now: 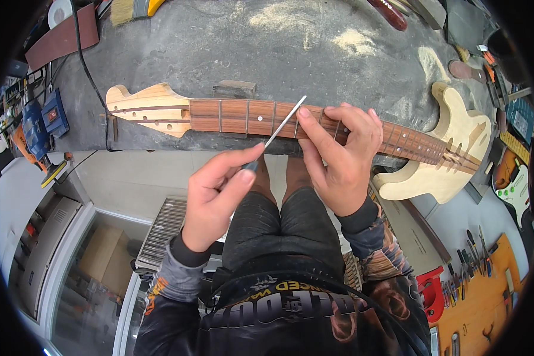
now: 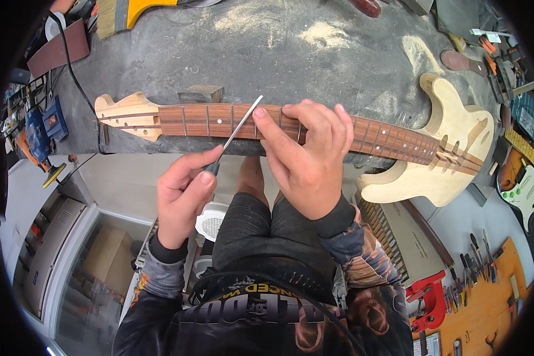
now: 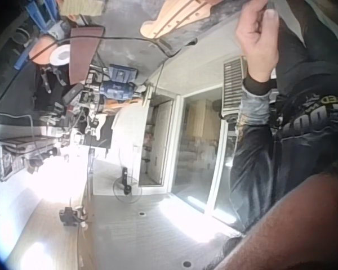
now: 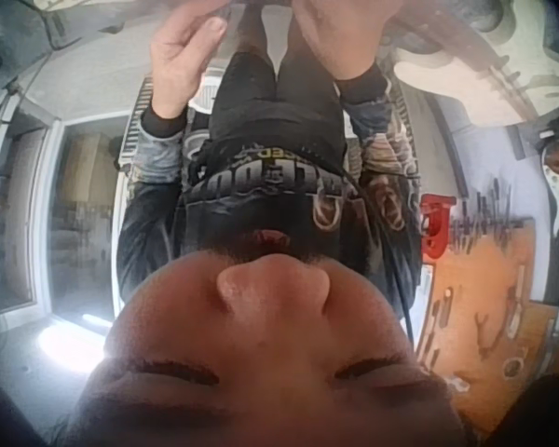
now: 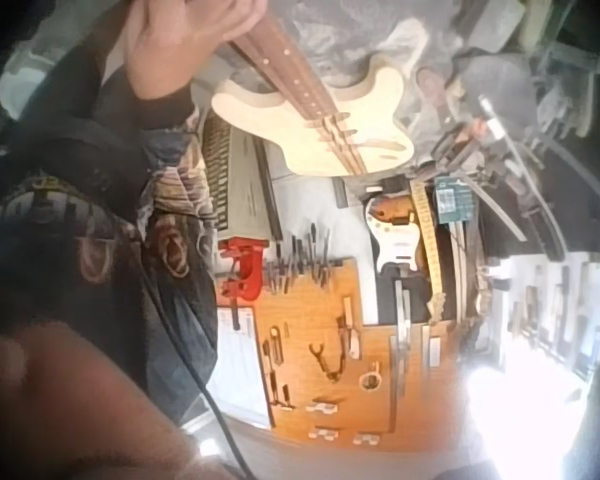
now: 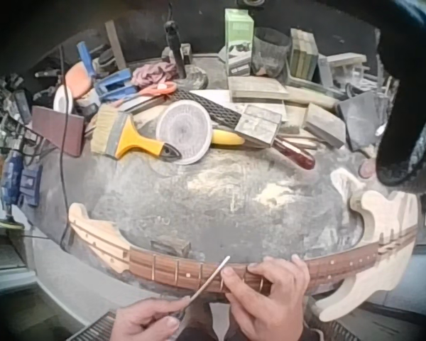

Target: The person cleans the surface of a wooden guitar body and neck using a large brush and then uses a small file to smooth the slots in the nut at the headstock of the guitar neck.

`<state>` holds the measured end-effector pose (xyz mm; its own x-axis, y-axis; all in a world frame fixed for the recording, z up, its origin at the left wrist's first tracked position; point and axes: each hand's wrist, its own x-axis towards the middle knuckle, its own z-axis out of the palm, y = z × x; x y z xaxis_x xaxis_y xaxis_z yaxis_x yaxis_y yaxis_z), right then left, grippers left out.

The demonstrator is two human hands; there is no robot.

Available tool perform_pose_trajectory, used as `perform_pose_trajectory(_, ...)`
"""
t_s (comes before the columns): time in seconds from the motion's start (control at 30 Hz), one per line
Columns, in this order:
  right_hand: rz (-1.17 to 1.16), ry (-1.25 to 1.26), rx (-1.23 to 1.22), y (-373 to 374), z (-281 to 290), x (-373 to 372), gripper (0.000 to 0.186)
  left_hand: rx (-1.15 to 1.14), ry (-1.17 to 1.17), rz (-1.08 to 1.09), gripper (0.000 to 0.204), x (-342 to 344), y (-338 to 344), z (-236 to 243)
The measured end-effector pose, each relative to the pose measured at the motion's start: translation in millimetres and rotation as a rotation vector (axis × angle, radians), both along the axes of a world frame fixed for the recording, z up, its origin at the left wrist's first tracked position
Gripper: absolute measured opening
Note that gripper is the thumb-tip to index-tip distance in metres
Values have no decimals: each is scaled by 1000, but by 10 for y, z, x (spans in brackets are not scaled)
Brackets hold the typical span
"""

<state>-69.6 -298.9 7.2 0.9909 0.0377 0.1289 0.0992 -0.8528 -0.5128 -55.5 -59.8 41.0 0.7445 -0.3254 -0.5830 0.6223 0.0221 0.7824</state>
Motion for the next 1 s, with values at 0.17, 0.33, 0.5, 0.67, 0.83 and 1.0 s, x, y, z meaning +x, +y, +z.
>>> perform_pose_trajectory(0.17, 5, -22, 2, -8, -24, -6, 59, 630, -943, -594, 37, 467, -215, 44)
perform_pose_trajectory(0.33, 18, 50, 34, -42, 115, 103, 60, 358, -612, -126, 38, 375, -114, 67)
perform_pose_trajectory(0.5, 67, 102, -56, -82, 282, 200, 51, -291, -107, 241, 39, 199, -25, -91)
perform_pose_trajectory(0.67, -46, 284, 581, -28, 521, -138, 52, -292, 90, 208, 40, -16, -619, 175)
perform_pose_trajectory(0.83, -146, 592, 989, -179, 555, -217, 50, 175, -414, -199, 31, 136, -727, 66)
perform_pose_trajectory(1.0, -425, 788, 1174, -351, 522, -302, 42, 426, -1000, -230, 22, 569, -460, -106)
